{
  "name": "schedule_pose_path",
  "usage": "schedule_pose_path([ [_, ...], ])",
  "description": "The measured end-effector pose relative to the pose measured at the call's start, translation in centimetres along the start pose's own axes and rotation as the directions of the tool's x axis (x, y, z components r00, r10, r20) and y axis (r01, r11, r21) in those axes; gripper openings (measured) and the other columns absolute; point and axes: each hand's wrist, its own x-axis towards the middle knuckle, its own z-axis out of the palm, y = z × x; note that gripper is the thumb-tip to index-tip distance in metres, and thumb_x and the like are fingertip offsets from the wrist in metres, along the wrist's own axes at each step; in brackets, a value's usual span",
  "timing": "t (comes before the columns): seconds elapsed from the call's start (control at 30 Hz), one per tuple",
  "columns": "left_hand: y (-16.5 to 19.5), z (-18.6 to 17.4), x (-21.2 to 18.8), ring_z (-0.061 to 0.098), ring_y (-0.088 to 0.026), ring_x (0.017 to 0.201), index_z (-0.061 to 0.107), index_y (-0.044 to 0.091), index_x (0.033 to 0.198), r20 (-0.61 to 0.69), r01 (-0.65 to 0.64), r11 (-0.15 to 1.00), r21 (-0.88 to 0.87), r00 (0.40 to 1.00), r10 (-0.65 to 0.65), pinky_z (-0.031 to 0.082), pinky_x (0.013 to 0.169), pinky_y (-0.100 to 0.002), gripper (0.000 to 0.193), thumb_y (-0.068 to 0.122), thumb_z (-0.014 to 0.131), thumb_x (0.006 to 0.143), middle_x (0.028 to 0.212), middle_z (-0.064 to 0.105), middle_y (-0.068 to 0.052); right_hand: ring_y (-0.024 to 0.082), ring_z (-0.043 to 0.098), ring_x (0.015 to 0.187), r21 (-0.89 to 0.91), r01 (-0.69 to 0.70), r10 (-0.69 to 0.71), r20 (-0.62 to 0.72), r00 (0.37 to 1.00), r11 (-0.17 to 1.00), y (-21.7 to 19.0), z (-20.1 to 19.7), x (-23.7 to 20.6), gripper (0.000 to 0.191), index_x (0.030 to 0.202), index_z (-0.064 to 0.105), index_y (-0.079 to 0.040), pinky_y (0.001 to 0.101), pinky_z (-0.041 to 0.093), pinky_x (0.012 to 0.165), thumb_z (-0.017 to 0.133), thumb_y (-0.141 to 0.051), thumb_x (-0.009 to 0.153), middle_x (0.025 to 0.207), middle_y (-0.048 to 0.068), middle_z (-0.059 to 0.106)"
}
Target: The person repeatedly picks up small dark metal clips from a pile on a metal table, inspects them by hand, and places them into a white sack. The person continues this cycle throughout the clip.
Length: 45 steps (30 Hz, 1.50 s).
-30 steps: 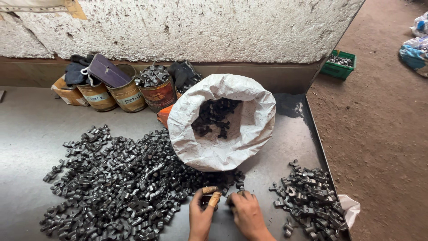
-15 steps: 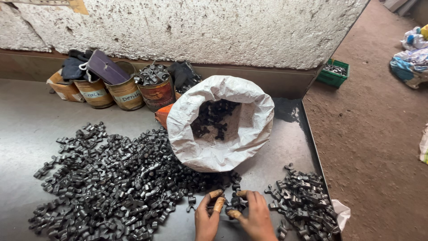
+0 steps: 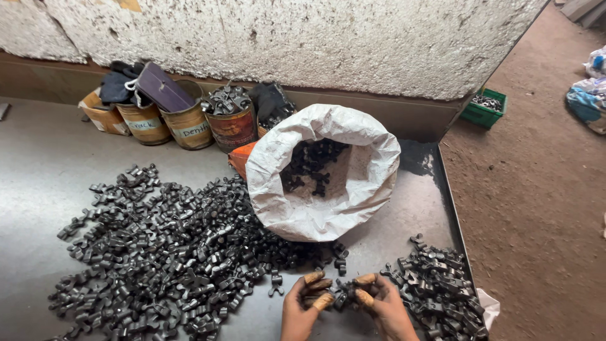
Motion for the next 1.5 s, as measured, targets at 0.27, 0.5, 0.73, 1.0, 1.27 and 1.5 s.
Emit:
schedule_pose_path([
  [0.27, 2.5, 2.5, -1.0, 0.074, -0.020, 0.096, 0.061, 0.000, 0.131, 0.082, 0.158, 0.983, -0.094, 0.985, -0.151, 0.063, 0.085, -0.034, 0.063, -0.008, 0.083, 0.072, 0.109, 0.077, -0.014, 0.018, 0.070, 0.080, 0.280, -0.136, 0.097, 0.147, 0.984, 0.950, 2.5, -2.5, -0.9, 0.042, 0.113, 0.058, -0.002, 0.0335, 0.059, 0.066, 0.082, -0.011, 0.079, 0.097, 0.009, 0.070],
  [0.5, 0.9, 1.6, -1.1, 0.071, -0.010, 0.084, 0.074, -0.003, 0.105, 0.121, 0.169, 0.985, 0.039, 0.977, -0.173, 0.061, 0.080, -0.026, 0.034, -0.003, 0.087, 0.074, 0.090, 0.075, -0.003, 0.025, 0.075, 0.080, 0.187, -0.164, 0.154, 0.068, 0.986, 0.969, 2.9, -2.0, -1.0, 0.044, 0.119, 0.058, 0.002, 0.0404, 0.062, 0.066, 0.073, -0.020, 0.083, 0.097, 0.018, 0.073],
  [0.73, 1.2, 0.9, -1.0, 0.065, -0.008, 0.073, 0.070, -0.004, 0.095, 0.171, 0.079, 0.973, 0.218, 0.978, -0.117, 0.052, 0.065, -0.024, 0.033, 0.003, 0.092, 0.072, 0.080, 0.073, -0.003, 0.022, 0.072, 0.080, -0.098, -0.033, 0.045, 0.120, 0.992, 0.995, 2.7, -2.2, -1.8, 0.040, 0.122, 0.061, 0.004, 0.0332, 0.058, 0.067, 0.074, -0.010, 0.087, 0.095, 0.018, 0.075],
  [1.0, 3.4, 1.7, -1.9, 0.079, -0.018, 0.090, 0.067, 0.002, 0.121, 0.215, -0.190, 0.886, 0.424, 0.971, 0.106, 0.061, 0.085, -0.031, 0.051, -0.003, 0.079, 0.071, 0.094, 0.081, -0.010, 0.025, 0.070, 0.101, -0.028, 0.145, -0.139, 0.149, 0.979, 0.989, 3.3, -3.2, -2.0, 0.044, 0.112, 0.064, 0.009, 0.0402, 0.058, 0.091, 0.085, 0.012, 0.073, 0.107, 0.017, 0.073],
  [1.27, 2.9, 2.0, -2.3, 0.079, -0.019, 0.096, 0.063, 0.002, 0.127, 0.225, -0.231, 0.865, 0.446, 0.964, 0.141, 0.059, 0.093, -0.034, 0.059, -0.004, 0.078, 0.070, 0.100, 0.081, -0.010, 0.027, 0.071, 0.107, -0.015, 0.047, -0.047, 0.022, 0.999, 0.999, 3.4, -3.9, -2.4, 0.049, 0.115, 0.066, 0.008, 0.0450, 0.058, 0.097, 0.081, 0.014, 0.069, 0.110, 0.017, 0.074],
  [1.5, 2.4, 1.7, -2.4, 0.079, -0.016, 0.095, 0.071, 0.002, 0.115, 0.226, -0.150, 0.904, 0.401, 0.972, 0.061, 0.061, 0.087, -0.032, 0.045, 0.005, 0.087, 0.073, 0.100, 0.080, -0.007, 0.026, 0.070, 0.106, -0.059, 0.061, -0.053, 0.115, 0.992, 0.996, 3.5, -4.6, -2.4, 0.046, 0.116, 0.066, 0.010, 0.0425, 0.057, 0.095, 0.082, 0.012, 0.073, 0.110, 0.017, 0.074],
])
